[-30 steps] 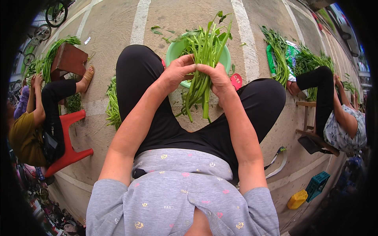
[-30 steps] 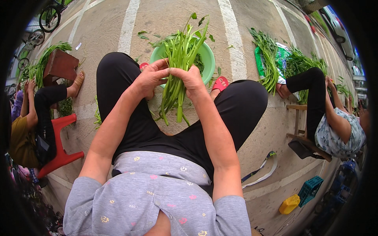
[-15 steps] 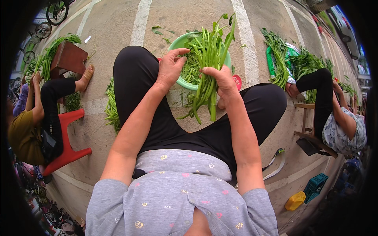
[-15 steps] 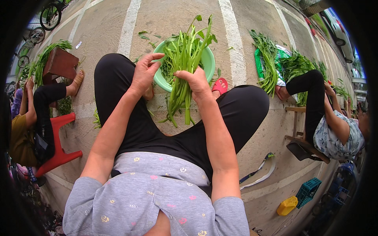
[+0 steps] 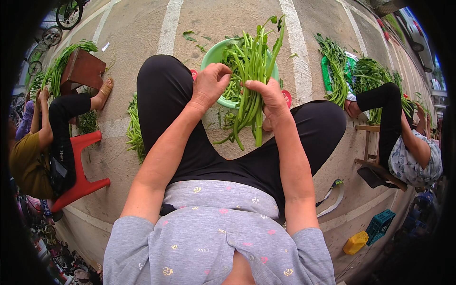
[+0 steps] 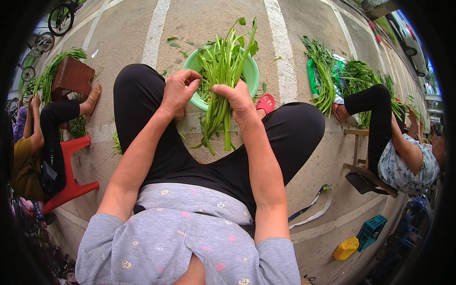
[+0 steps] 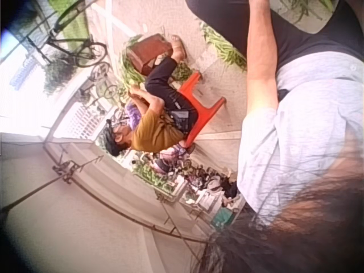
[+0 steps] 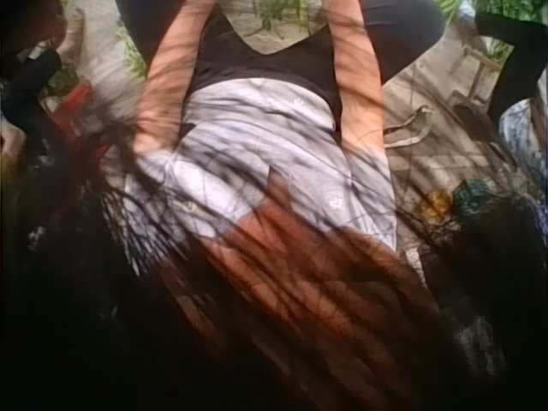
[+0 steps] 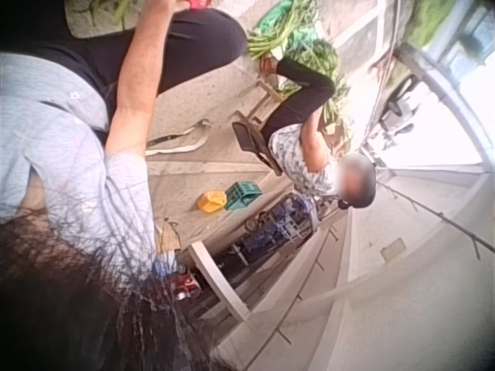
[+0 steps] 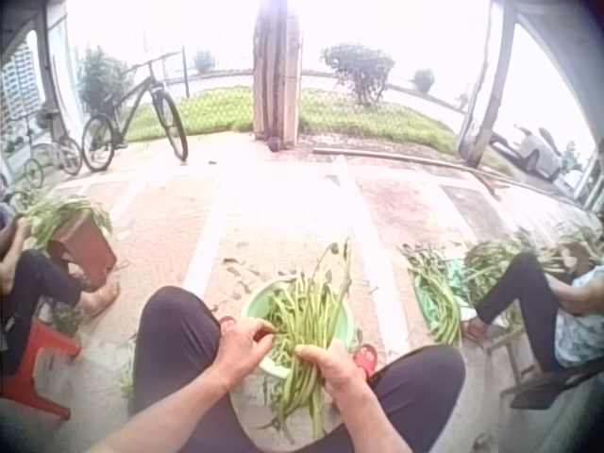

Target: The person picks leaves and tender stems from bundles of morning glory vegetables by hand, placing the edible parts into a green bowl.

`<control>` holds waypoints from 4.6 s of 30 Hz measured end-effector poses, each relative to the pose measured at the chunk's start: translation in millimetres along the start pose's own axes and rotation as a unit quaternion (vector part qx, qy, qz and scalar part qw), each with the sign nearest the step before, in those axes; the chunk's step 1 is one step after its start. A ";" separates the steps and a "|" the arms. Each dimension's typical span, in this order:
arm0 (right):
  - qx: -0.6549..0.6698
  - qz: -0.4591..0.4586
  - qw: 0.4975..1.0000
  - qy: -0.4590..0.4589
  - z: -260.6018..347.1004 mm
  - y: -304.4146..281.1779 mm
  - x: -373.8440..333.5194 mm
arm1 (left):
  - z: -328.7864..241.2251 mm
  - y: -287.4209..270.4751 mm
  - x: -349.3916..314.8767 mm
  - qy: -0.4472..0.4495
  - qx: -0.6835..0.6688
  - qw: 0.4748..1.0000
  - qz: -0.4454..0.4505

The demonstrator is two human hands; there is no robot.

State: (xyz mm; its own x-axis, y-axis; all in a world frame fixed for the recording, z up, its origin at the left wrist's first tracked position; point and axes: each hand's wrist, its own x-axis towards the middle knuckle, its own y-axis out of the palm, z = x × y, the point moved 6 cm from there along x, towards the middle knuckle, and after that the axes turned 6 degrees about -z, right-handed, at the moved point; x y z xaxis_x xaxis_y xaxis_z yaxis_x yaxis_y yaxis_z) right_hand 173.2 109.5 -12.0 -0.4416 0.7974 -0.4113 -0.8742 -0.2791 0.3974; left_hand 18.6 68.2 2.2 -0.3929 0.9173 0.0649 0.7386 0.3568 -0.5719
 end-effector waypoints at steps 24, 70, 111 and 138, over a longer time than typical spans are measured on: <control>-0.008 0.014 1.000 0.000 -2.8 2.3 -1.1 | 33.0 17.5 -9.8 -0.332 -0.432 0.833 0.097; 0.023 0.011 1.000 -0.010 -1.2 1.7 -0.1 | 28.3 27.7 -11.6 -0.307 -0.395 0.854 0.146; 0.061 0.018 0.998 -0.022 0.4 2.6 0.2 | -0.7 23.0 -10.1 -0.160 -0.376 0.888 0.211; 0.023 0.020 0.999 -0.024 9.4 -0.9 -3.0 | 17.2 14.0 -19.0 -0.320 -0.279 0.888 0.178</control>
State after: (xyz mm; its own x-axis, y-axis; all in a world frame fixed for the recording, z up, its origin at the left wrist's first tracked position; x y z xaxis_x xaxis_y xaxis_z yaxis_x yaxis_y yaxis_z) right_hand 177.2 112.4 -3.4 -0.4651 0.8115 -0.3539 -0.8451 -0.2880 0.4504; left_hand 26.9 52.8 -21.1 -0.1787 0.7648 -0.6190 0.9647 0.2598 0.0426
